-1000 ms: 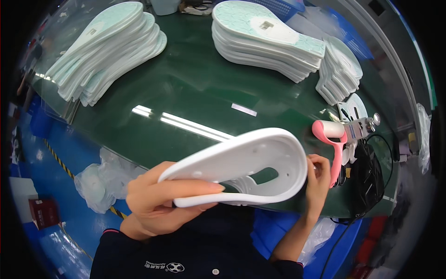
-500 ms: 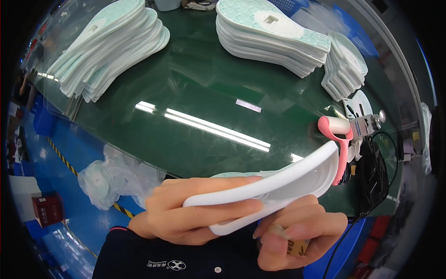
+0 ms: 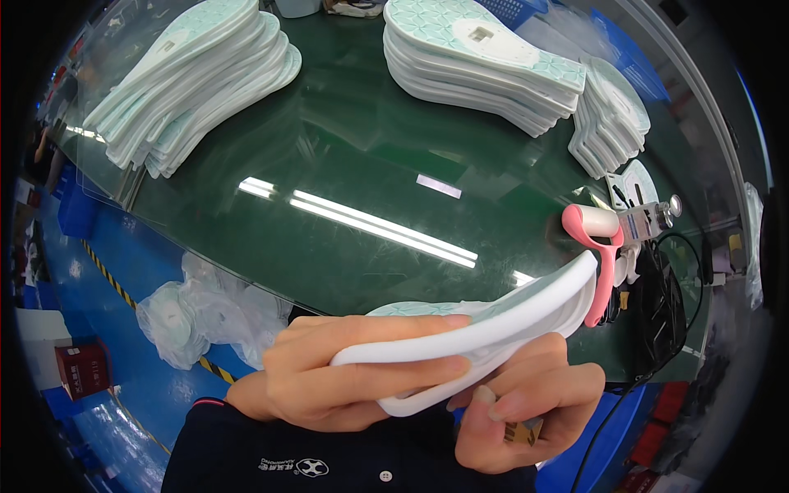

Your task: The person handles white plastic shoe insoles with a mint-green pattern, wiping the surfaces with a small abrasive pad and trimming edges with scissors. The person repeatedly picks up insoles from a stack, cleans them, and places them back on the table.

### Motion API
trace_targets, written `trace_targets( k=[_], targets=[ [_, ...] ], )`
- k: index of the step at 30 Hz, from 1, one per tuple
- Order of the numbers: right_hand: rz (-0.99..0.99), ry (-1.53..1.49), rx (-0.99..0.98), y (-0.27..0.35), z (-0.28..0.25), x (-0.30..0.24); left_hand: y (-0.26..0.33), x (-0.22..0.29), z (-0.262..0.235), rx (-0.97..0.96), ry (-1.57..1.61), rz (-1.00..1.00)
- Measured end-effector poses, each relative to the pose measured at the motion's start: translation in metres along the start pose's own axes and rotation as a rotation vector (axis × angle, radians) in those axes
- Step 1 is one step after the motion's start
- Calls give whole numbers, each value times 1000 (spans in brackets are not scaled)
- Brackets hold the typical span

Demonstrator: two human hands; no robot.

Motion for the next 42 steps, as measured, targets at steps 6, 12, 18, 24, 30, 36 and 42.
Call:
trace_targets(
  k=[6, 12, 18, 24, 30, 36, 42],
  targets=[
    [-2, 43, 76, 2, -1, 0, 1, -3, 1, -25, -57, -53],
    [18, 65, -13, -7, 2, -4, -2, -3, 3, -57, -48, -73],
    [111, -18, 47, -6, -5, 4, -1, -6, 4, -41, -43, -60],
    [47, 97, -7, -5, -6, 5, 2, -9, 6, -53, -68, -83],
    [65, -280, 153, -2, -31, 6, 7, -14, 2, -4, 5, -109],
    [93, -122, 24, 3, -18, 7, 6, -14, 4, 6, -33, -143],
    [75, -136, 59, 5, -15, 5, -4, -8, 7, -75, -48, -127]
  ],
)
Point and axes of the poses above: each hand's wrist, its own y-axis away from the middle knuckle, its own z-axis out of the palm, x = y × z, the point moved 7 cm from there along -y, towards the middle knuckle, and after that the axes turned 8 degrees about z, right-handed, at the moved point
